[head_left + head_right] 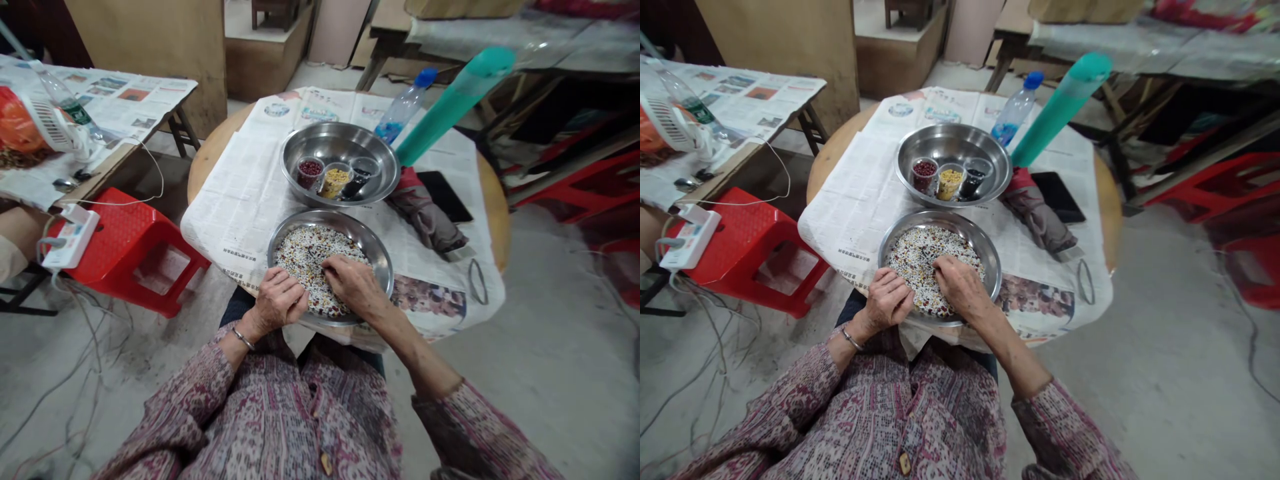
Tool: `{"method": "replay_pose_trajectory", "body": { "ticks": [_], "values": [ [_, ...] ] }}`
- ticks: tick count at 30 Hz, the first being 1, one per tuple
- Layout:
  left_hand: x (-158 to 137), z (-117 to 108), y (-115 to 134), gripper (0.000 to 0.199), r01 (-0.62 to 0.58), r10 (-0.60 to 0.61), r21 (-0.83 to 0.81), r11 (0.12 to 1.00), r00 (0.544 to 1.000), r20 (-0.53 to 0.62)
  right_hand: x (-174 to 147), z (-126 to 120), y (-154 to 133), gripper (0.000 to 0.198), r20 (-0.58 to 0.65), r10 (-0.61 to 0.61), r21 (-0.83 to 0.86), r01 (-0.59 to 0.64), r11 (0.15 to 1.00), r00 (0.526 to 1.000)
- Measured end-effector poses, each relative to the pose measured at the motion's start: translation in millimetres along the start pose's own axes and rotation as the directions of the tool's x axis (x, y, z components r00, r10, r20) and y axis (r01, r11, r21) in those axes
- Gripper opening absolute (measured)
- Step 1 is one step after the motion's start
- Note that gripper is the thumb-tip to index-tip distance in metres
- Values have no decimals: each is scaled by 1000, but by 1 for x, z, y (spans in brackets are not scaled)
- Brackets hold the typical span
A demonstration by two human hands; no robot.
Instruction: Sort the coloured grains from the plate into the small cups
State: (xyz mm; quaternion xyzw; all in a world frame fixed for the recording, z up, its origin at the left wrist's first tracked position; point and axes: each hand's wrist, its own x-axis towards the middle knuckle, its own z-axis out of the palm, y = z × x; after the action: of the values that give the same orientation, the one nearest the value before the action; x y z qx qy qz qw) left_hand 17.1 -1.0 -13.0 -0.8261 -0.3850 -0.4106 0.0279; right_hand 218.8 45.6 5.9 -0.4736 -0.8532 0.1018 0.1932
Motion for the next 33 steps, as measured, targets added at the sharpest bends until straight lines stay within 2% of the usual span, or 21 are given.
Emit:
{"method": "replay_pose_trajectory", "body": {
  "ticks": [5,10,15,18,21,24,29,33],
  "values": [
    [0,-1,1,31,7,-7,5,1000,1000,-1,2,-2,0,21,-77,15,110,-6,994,997],
    [-1,0,0,31,4,-4,3,1000,1000,-22,7,-11,-6,22,-66,173,266,-150,952,983],
    [-2,1,0,31,-1,1,-6,1000,999,-46,13,-20,-13,24,21,342,509,-305,805,939],
    [-2,1,0,31,4,-4,-2,1000,999,-46,21,-23,-14,27,52,406,631,-345,695,912],
    [-3,2,0,31,10,-10,3,1000,1000,-26,37,-33,-14,30,41,432,685,-340,644,901],
    [-4,3,-1,31,9,-9,-7,1000,999,-40,67,-50,-13,29,-85,418,672,-258,695,905],
    [-3,3,-1,31,9,-10,-9,1000,999,-50,145,-65,-2,24,-364,299,462,-108,880,882],
    [-2,1,0,30,17,-19,-32,999,998,-57,196,-58,16,25,-325,235,251,-156,955,916]
  ]
}}
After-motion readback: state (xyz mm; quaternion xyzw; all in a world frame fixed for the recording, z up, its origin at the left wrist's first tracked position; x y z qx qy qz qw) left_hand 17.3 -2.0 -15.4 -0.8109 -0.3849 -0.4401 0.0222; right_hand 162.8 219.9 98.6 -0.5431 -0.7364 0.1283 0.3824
